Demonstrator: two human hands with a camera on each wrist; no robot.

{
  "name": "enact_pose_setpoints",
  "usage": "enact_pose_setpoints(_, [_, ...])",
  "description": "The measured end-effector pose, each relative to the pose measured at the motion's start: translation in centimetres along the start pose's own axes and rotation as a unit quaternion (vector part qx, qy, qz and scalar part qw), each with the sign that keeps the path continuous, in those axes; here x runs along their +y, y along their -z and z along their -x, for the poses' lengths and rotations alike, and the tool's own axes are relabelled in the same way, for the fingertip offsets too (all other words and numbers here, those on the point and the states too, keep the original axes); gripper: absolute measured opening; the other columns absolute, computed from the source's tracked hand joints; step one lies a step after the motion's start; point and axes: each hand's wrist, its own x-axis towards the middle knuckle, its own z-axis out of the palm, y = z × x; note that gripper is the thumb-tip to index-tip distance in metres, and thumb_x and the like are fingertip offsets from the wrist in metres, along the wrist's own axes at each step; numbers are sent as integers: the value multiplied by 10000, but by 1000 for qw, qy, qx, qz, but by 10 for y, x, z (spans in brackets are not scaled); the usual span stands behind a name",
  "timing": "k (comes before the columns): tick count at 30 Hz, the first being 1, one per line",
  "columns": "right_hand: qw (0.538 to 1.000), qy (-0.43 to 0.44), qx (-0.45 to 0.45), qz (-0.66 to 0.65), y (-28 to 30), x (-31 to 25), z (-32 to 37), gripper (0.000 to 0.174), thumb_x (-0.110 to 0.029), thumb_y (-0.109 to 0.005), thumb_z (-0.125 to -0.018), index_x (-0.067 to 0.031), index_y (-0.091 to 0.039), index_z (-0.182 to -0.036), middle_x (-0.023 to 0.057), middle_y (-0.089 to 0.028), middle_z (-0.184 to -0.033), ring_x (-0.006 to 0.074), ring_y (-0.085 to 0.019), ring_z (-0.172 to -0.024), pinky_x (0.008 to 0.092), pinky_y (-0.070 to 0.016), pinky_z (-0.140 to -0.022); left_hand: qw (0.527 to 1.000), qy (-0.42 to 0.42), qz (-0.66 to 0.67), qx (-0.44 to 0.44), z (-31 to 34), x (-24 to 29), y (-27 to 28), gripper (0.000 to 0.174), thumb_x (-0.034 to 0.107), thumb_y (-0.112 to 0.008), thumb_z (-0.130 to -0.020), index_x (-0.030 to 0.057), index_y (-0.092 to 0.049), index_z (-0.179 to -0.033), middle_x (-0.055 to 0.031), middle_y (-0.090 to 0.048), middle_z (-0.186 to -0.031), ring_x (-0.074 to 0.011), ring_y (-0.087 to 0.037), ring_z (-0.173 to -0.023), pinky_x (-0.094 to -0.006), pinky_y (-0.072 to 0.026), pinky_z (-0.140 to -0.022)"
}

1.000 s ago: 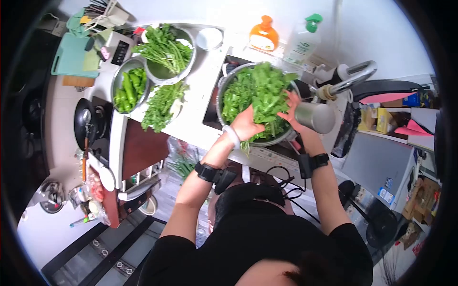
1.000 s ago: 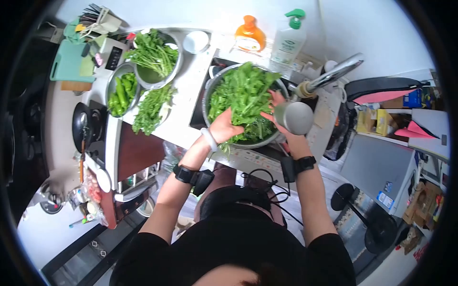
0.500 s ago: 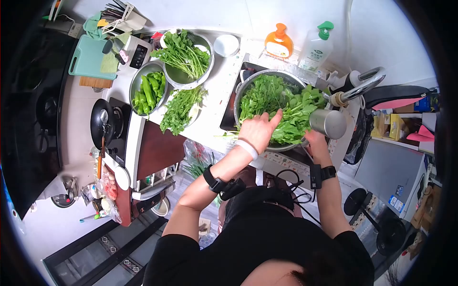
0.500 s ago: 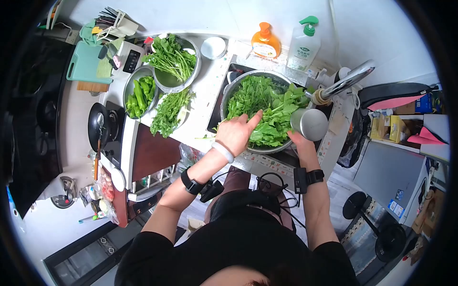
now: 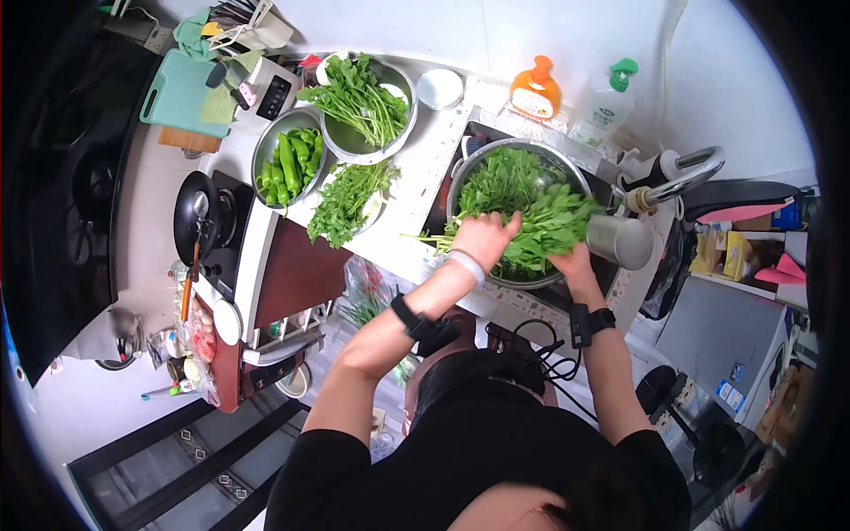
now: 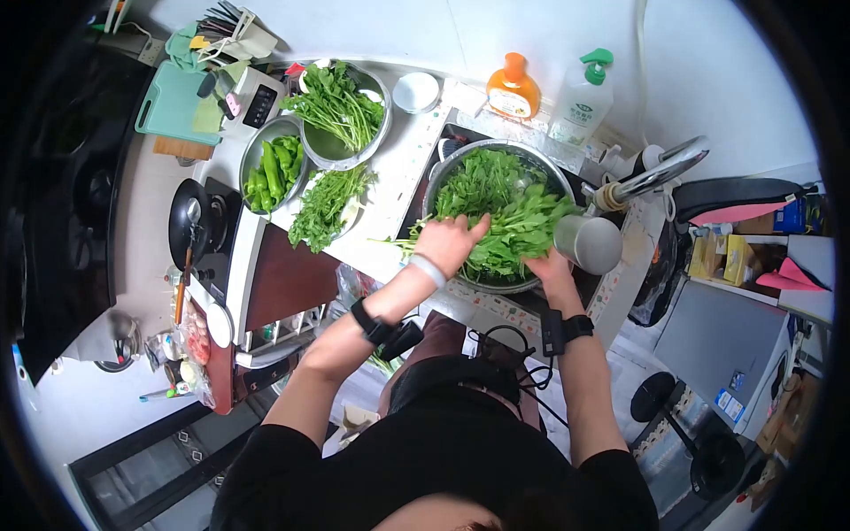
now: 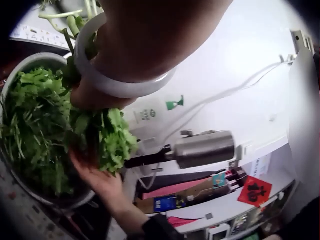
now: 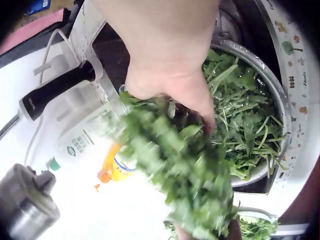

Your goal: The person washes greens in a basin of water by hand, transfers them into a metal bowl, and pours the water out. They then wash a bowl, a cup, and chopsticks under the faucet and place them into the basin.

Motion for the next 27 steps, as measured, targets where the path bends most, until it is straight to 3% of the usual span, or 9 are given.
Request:
enact_pose_setpoints(4, [985,-117,37,-120,2,-3,-4,464,-437,-407,-861,-125,-459,-1200,45,-485,-1205,255,-428,-1131,462,-301,-954,998,-32,-40,-24,2,-3,17,442,114,-468,-743,164,-465,-1183,-32,-509,-682,-177,-581,-631,-291,-460,-511])
enact_pose_setpoints(5, [960,75,-63,263,23,-8,6,446,-415,-415,-867,-112,-455,-1192,60,-484,-1201,242,-437,-1123,432,-339,-937,999,-27,-35,-3,4,-4,42,446,117,-472,-742,166,-464,-1185,-31,-502,-679,-173,-576,-624,-289,-457,-509])
enact_pose_setpoints(6, [746,255,-155,595,29,-14,13,428,-393,-424,-873,-99,-451,-1184,74,-483,-1198,230,-446,-1114,402,-378,-920,999,-22,-32,22,5,-7,61,450,120,-477,-740,168,-463,-1188,-29,-496,-677,-169,-572,-618,-287,-453,-507])
enact_pose_setpoints(7, [746,256,-156,595,28,-11,14,428,-393,-424,-873,-99,-451,-1184,74,-483,-1198,230,-446,-1114,402,-378,-920,998,-33,-32,37,6,-10,71,457,123,-482,-738,172,-460,-1192,-28,-486,-675,-162,-564,-609,-284,-449,-501])
enact_pose_setpoints(10, [998,-9,-33,-52,6,-4,13,427,-340,-446,-880,-93,-407,-1226,69,-496,-1178,216,-488,-1065,382,-397,-904,998,-50,-24,38,5,-15,49,463,119,-479,-735,175,-458,-1194,-33,-491,-675,-163,-566,-606,-284,-452,-506])
enact_pose_setpoints(22, [987,-76,-49,-130,-23,-3,-6,417,-419,-462,-852,-108,-523,-1123,59,-555,-1099,227,-520,-1013,382,-425,-873,994,-36,5,104,17,-38,36,527,99,-489,-700,209,-448,-1214,-22,-451,-653,-153,-534,-568,-269,-435,-439])
enact_pose_setpoints(24, [969,166,-95,157,-78,-18,38,425,-424,-463,-848,-115,-518,-1135,55,-554,-1100,225,-509,-1033,389,-420,-877,995,-37,15,90,18,-39,-9,543,91,-490,-696,210,-441,-1224,-30,-456,-656,-160,-538,-571,-276,-445,-450])
enact_pose_setpoints(26, [989,-114,75,-54,-76,-18,7,418,-433,-444,-851,-141,-510,-1143,20,-530,-1143,211,-497,-1049,390,-407,-882,997,-32,28,66,20,-39,-23,546,80,-483,-698,210,-441,-1226,-32,-465,-663,-164,-543,-575,-288,-450,-457])
enact_pose_setpoints(27, [989,-82,-51,-111,-56,-14,1,432,-442,-444,-843,-139,-511,-1143,30,-530,-1148,215,-495,-1051,406,-400,-886,996,-10,42,75,22,-38,-9,581,65,-491,-677,211,-434,-1237,-34,-465,-664,-171,-542,-574,-300,-448,-460])
